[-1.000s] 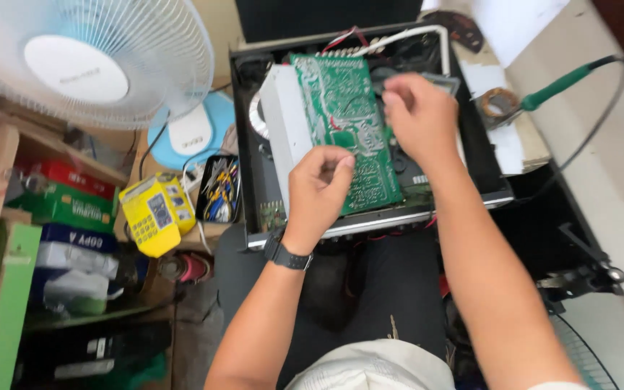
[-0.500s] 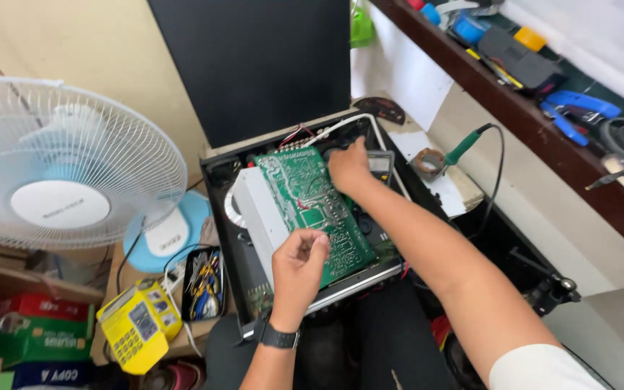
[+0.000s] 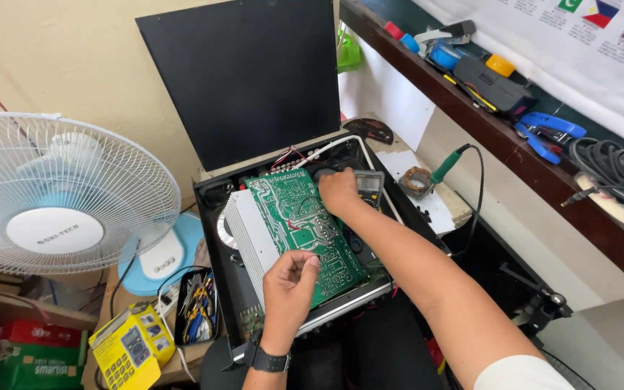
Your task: The person examines a green circuit board using a magnifying glass and a multimeter. They then use pliers to strip the insulation from a red wire and insert the exposed end into a component on the board. Finally, they flip the board over to inspect the other side.
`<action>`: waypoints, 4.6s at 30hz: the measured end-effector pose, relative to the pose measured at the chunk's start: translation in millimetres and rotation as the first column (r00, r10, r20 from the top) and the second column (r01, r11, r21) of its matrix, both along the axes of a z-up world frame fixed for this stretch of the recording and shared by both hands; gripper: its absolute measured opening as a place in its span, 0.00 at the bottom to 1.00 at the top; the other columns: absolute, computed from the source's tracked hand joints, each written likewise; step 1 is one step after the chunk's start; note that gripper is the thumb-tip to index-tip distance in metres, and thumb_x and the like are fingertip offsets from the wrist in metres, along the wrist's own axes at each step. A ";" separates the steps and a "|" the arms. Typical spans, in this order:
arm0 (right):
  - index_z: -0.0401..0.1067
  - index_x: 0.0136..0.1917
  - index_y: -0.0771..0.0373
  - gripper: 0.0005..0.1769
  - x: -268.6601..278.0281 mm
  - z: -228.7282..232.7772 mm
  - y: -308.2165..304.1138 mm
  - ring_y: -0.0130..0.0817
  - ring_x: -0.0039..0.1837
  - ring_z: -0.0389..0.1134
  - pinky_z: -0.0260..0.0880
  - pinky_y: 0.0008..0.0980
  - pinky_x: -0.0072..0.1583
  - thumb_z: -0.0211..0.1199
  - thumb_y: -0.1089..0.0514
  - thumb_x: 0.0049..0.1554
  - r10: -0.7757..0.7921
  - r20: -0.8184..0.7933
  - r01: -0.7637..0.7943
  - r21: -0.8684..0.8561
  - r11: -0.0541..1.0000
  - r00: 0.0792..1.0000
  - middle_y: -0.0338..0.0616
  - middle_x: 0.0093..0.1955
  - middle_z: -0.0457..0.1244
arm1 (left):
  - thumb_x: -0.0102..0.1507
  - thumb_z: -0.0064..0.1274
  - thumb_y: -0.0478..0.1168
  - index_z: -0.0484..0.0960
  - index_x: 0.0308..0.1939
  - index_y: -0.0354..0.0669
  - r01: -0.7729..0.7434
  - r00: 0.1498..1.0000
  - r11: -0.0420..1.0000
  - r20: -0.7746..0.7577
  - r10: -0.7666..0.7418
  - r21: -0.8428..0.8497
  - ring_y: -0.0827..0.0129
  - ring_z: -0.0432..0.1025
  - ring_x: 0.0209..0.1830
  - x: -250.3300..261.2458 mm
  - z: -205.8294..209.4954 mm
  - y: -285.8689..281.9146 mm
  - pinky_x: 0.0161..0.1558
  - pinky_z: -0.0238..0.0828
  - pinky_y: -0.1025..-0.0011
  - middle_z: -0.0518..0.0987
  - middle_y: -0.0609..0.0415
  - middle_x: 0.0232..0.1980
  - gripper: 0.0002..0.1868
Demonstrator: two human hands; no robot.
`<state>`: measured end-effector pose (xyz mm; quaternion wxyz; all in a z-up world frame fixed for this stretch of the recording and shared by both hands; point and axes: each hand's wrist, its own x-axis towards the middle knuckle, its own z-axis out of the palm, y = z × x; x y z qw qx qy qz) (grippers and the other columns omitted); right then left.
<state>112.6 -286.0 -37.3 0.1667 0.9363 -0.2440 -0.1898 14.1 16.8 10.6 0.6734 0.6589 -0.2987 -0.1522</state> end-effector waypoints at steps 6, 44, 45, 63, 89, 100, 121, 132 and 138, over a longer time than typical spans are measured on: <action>0.64 0.84 0.59 0.32 2.8 -10.3 -7.4 0.51 0.67 0.79 0.82 0.44 0.54 0.64 0.60 0.69 -0.146 0.173 0.124 0.133 0.983 0.974 0.47 0.67 0.76 | 0.74 0.61 0.41 0.93 0.46 0.43 -0.036 0.999 0.997 -0.021 0.035 -0.074 0.72 0.82 0.38 -0.6 0.7 1.7 0.46 0.85 0.68 0.90 0.56 0.37 0.08; 0.85 0.66 0.77 0.10 -222.6 -1.8 59.0 0.63 0.57 0.75 0.77 0.51 0.59 0.68 0.66 0.80 -0.163 0.986 -0.647 0.100 0.756 -0.037 0.56 0.55 0.70 | 0.69 0.67 0.27 0.93 0.56 0.39 -0.110 0.994 0.966 -0.047 0.102 -0.234 0.77 0.84 0.39 3.8 -24.3 -14.1 0.39 0.88 0.76 0.91 0.51 0.42 0.12; 0.86 0.66 0.76 0.11 -224.1 -0.4 59.8 0.60 0.58 0.75 0.76 0.49 0.59 0.69 0.65 0.78 -0.148 0.988 -0.659 0.088 0.747 -0.035 0.53 0.56 0.70 | 0.68 0.68 0.27 0.93 0.55 0.39 -0.093 0.995 0.968 -0.056 0.082 -0.232 0.79 0.83 0.39 5.2 -23.7 -14.1 0.38 0.87 0.77 0.90 0.52 0.41 0.12; 0.86 0.61 0.76 0.07 -227.9 7.9 63.5 0.59 0.51 0.74 0.74 0.49 0.55 0.72 0.67 0.76 -0.172 0.981 -0.765 0.044 0.643 -0.088 0.61 0.51 0.71 | 0.71 0.68 0.30 0.89 0.55 0.29 0.037 0.970 0.965 -0.223 -0.097 -0.258 0.60 0.91 0.40 18.6 -12.4 -15.0 0.42 0.97 0.66 0.91 0.34 0.44 0.10; 0.87 0.61 0.79 0.15 -203.8 16.9 83.9 0.55 0.43 0.71 0.74 0.48 0.45 0.66 0.62 0.77 0.059 0.946 -0.737 -0.287 0.612 -0.319 0.58 0.50 0.71 | 0.72 0.64 0.30 0.92 0.61 0.37 -0.103 0.993 0.992 0.043 0.106 -0.072 0.76 0.85 0.39 28.8 -9.2 -21.8 0.41 0.90 0.71 0.92 0.45 0.44 0.13; 0.88 0.61 0.79 0.16 -204.3 10.1 83.0 0.56 0.43 0.72 0.75 0.49 0.44 0.68 0.61 0.76 0.093 0.943 -0.734 -0.308 0.605 -0.318 0.58 0.49 0.71 | 0.70 0.67 0.30 0.92 0.61 0.38 -0.100 0.986 0.990 0.122 0.112 -0.098 0.69 0.87 0.43 22.7 -8.1 -21.4 0.48 0.91 0.64 0.92 0.44 0.45 0.14; 0.90 0.65 0.78 0.17 -203.3 15.7 89.8 0.51 0.50 0.70 0.77 0.47 0.49 0.67 0.61 0.77 0.158 0.927 -0.697 -0.362 0.619 -0.341 0.58 0.51 0.72 | 0.68 0.76 0.35 0.90 0.63 0.39 -0.055 0.974 0.989 0.209 0.084 -0.139 0.65 0.87 0.46 26.7 -19.1 -19.4 0.53 0.91 0.61 0.88 0.46 0.48 0.20; 0.90 0.66 0.77 0.18 -192.3 30.8 85.9 0.54 0.48 0.69 0.75 0.49 0.49 0.66 0.60 0.78 0.202 0.925 -0.669 -0.374 0.643 -0.323 0.56 0.50 0.71 | 0.69 0.76 0.36 0.94 0.59 0.46 -0.083 0.947 0.993 0.304 0.106 -0.086 0.70 0.81 0.45 50.2 -2.3 -16.2 0.42 0.85 0.72 0.85 0.52 0.47 0.15; 0.82 0.67 0.76 0.18 -187.4 76.3 91.0 0.59 0.52 0.67 0.67 0.55 0.55 0.57 0.58 0.82 0.272 0.921 -0.684 -0.389 0.617 -0.279 0.63 0.53 0.69 | 0.74 0.71 0.35 0.90 0.62 0.64 -0.122 0.681 0.992 0.730 0.055 0.039 0.52 0.72 0.75 101.9 -3.5 -4.4 0.72 0.66 0.39 0.80 0.59 0.68 0.17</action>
